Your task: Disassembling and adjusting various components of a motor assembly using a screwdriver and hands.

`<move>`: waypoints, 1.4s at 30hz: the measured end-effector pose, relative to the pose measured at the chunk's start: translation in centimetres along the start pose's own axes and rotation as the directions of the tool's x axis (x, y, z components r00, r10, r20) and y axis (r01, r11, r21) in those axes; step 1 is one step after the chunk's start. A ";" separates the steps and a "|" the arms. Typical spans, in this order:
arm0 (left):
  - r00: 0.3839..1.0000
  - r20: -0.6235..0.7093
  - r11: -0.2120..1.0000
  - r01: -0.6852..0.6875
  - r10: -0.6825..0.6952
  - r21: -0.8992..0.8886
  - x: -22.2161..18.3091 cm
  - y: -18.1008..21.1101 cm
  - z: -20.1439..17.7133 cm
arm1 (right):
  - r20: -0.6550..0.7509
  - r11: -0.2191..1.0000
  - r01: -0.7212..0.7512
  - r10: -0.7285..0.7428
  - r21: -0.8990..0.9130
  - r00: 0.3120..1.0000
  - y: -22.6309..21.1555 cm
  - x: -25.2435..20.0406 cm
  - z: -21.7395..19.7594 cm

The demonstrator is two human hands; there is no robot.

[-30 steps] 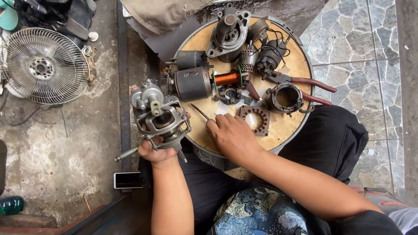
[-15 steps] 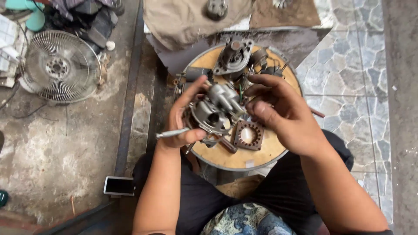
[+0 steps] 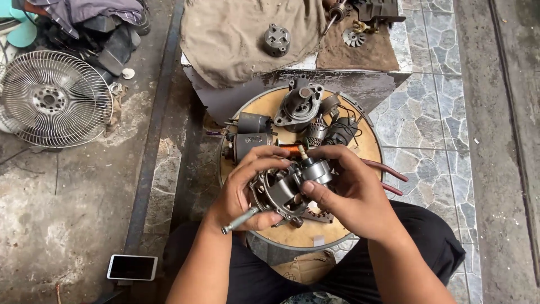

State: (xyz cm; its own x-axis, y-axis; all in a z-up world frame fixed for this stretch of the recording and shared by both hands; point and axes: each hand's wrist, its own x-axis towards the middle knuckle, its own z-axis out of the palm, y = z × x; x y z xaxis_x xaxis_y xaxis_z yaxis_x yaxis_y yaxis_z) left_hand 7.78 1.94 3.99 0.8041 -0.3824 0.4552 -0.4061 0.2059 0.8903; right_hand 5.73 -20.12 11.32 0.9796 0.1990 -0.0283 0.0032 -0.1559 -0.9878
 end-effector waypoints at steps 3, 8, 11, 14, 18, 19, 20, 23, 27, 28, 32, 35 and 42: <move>1.000 0.005 0.995 -0.025 0.025 0.096 0.2 1.1 -0.1 | 0.001 0.998 0.059 -0.059 0.004 0.998 1.0 0.4 -0.4; 0.998 -0.016 0.998 -0.059 0.060 0.035 0.7 1.2 -0.2 | 0.021 0.878 0.060 -0.079 0.476 0.997 4.7 0.8 -2.5; 0.999 -0.015 0.999 -0.049 0.048 -0.012 0.3 0.8 -0.2 | 0.025 0.657 0.029 -0.072 0.753 0.997 4.6 1.1 -2.7; 0.997 -0.052 0.983 -0.059 0.051 -0.172 0.4 0.2 -0.1 | 0.100 0.378 -0.068 -0.065 0.923 0.993 4.4 1.1 -2.5; 0.977 -0.201 0.844 -0.170 0.075 -0.509 0.4 -2.9 0.0 | 0.126 0.258 -0.106 -0.063 0.960 0.990 5.4 1.4 -1.3; 0.977 -0.200 0.843 -0.165 0.070 -0.512 0.4 -3.1 0.1 | 0.125 0.256 -0.106 -0.058 0.961 0.990 5.6 1.3 -1.4; 0.977 -0.204 0.795 -0.170 0.060 -0.582 0.4 -3.3 0.2 | 0.131 0.260 -0.115 -0.045 0.959 0.990 5.9 1.1 -1.5; 0.980 -0.194 0.674 -0.178 0.052 -0.717 0.3 -3.2 0.6 | 0.130 0.259 -0.120 -0.022 0.958 0.991 6.1 0.8 -1.0; 0.984 -0.151 0.558 -0.175 0.090 -0.811 0.3 -2.8 1.4 | 0.119 0.318 -0.102 -0.036 0.943 0.992 6.8 0.7 -0.9; 0.986 -0.145 0.562 -0.165 0.081 -0.811 0.1 -3.0 1.7 | 0.115 0.308 -0.100 -0.032 0.946 0.993 6.7 0.6 -0.7; 0.993 -0.083 0.547 -0.114 0.081 -0.829 -0.5 -3.0 2.2 | 0.087 0.345 -0.055 -0.079 0.937 0.993 6.9 0.7 -0.1; 0.999 -0.045 0.561 -0.047 0.018 -0.826 -1.0 -0.9 2.8 | 0.132 0.269 -0.095 -0.121 0.958 0.984 6.2 0.3 -0.2; 0.998 -0.043 0.560 -0.004 -0.056 -0.829 -0.7 -0.2 3.0 | 0.134 0.151 -0.120 -0.084 0.981 0.987 6.0 -0.2 -0.5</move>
State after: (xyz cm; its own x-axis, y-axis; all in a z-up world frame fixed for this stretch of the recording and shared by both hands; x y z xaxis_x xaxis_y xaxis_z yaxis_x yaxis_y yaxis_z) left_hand 5.99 -0.58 3.50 0.8434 -0.3545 0.4037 0.1292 0.8632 0.4880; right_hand 5.65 -21.55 5.50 0.9401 0.3391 0.0350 -0.3143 0.9019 -0.2964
